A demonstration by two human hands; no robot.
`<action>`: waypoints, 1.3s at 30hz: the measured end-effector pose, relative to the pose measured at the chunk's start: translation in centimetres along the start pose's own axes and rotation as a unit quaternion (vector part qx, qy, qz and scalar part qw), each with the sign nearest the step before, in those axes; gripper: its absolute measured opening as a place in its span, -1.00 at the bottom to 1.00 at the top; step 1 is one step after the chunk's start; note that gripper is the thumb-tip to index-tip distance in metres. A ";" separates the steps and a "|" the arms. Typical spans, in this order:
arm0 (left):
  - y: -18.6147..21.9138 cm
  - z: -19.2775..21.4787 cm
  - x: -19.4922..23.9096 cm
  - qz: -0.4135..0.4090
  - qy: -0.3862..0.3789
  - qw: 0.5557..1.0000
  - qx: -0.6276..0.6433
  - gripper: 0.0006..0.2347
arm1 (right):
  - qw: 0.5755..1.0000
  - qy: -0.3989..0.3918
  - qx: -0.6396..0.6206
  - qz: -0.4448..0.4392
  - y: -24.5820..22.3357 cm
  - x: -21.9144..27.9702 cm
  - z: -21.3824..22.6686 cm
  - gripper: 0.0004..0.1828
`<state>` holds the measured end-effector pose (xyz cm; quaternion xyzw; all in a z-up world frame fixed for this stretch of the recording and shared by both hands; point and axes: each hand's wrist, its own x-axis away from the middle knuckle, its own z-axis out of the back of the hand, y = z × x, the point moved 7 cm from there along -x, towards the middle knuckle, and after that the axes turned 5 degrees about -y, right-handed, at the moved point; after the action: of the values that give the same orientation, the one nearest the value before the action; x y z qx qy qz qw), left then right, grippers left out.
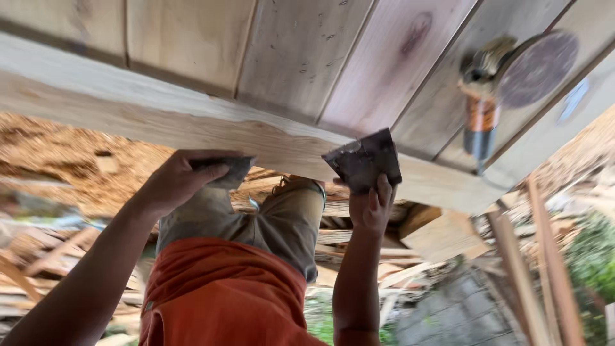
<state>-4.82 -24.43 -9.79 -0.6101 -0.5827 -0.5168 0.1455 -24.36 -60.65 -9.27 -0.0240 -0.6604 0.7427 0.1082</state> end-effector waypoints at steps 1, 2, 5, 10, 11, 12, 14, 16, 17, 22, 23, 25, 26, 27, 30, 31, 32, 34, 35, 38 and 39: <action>-0.3 -1.4 -0.5 -0.005 0.024 0.999 0.039 -0.70 | 0.991 -0.005 -0.126 -0.055 0.8 -2.2 1.0 -0.32; -0.3 -2.8 -1.6 -0.016 0.042 0.996 0.076 -0.70 | 0.978 -0.015 -0.191 -0.080 1.4 -4.7 1.8 -0.31; 0.4 -7.3 -3.9 -0.086 0.106 0.972 0.190 -0.67 | 0.979 -0.123 -0.148 -0.074 1.3 -12.5 4.0 -0.25; 0.5 -16.2 -9.5 -0.262 0.086 0.893 0.356 -0.73 | 0.932 -0.251 0.217 0.147 0.7 -13.6 7.2 -0.22; 0.8 -18.0 -9.4 -0.290 0.080 0.875 0.379 -0.75 | 0.952 -0.292 0.060 0.073 0.9 -13.6 8.4 -0.33; 1.2 -18.7 -9.5 -0.264 0.108 0.892 0.349 -0.73 | 0.945 -0.310 -0.098 0.023 2.3 -15.3 7.8 -0.42; 2.7 -20.7 -9.1 -0.209 0.156 0.921 0.290 -0.69 | 0.927 -0.215 -0.261 -0.162 3.6 -16.2 9.3 -0.42; 6.4 -20.3 -7.5 -0.286 0.289 0.913 -0.037 -0.73 | 0.972 -0.221 -0.034 -0.075 3.4 -17.0 10.8 -0.55; 7.6 -21.3 -6.2 -0.299 0.347 0.868 -0.192 -0.75 | 0.922 -0.256 0.265 0.119 2.6 -17.5 10.7 -0.67; 9.4 -22.6 -6.7 -0.308 0.438 0.763 -0.362 -0.80 | 0.761 -0.295 0.504 0.284 1.8 -15.8 9.0 -0.64; 10.2 -22.1 -6.9 -0.322 0.454 0.734 -0.390 -0.82 | 0.775 -0.280 0.478 0.306 1.1 -16.5 8.4 -0.58; 10.6 -21.1 -6.4 -0.330 0.449 0.718 -0.417 -0.80 | 0.796 -0.264 0.446 0.313 -0.1 -17.2 7.7 -0.49; 10.4 -21.4 -6.0 -0.323 0.449 0.717 -0.424 -0.79 | 0.804 -0.268 0.434 0.305 0.0 -17.5 7.6 -0.45; 10.2 -21.6 -5.7 -0.318 0.439 0.722 -0.430 -0.78 | 0.812 -0.272 0.422 0.297 -0.1 -17.6 7.8 -0.41; 10.4 -20.7 -5.1 -0.314 0.419 0.716 -0.462 -0.76 | 0.801 -0.283 0.422 0.317 -0.4 -18.5 7.9 -0.40; 10.6 -20.7 -5.0 -0.317 0.416 0.710 -0.471 -0.77 | 0.803 -0.285 0.417 0.317 -0.4 -18.7 7.6 -0.40; 10.7 -20.7 -4.9 -0.318 0.412 0.706 -0.480 -0.77 | 0.805 -0.289 0.412 0.314 -0.6 -18.7 7.5 -0.40; 10.8 -20.4 -5.0 -0.317 0.402 0.700 -0.497 -0.75 | 0.815 -0.291 0.400 0.301 -0.9 -18.6 7.4 -0.43; 10.7 -20.4 -5.1 -0.316 0.396 0.699 -0.505 -0.74 | 0.824 -0.289 0.393 0.290 -0.9 -18.3 7.4 -0.46; 10.6 -20.4 -5.4 -0.311 0.354 0.709 -0.524 -0.73 | 0.844 -0.302 0.362 0.255 0.1 -18.0 7.6 -0.50; 10.7 -20.3 -5.6 -0.307 0.346 0.705 -0.538 -0.73 | 0.850 -0.309 0.350 0.243 0.6 -17.9 7.9 -0.50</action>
<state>-3.73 -46.36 -1.14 -0.1506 -0.2696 -0.9334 -0.1827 -8.41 -71.81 -10.78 0.0868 -0.3288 0.8965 -0.2839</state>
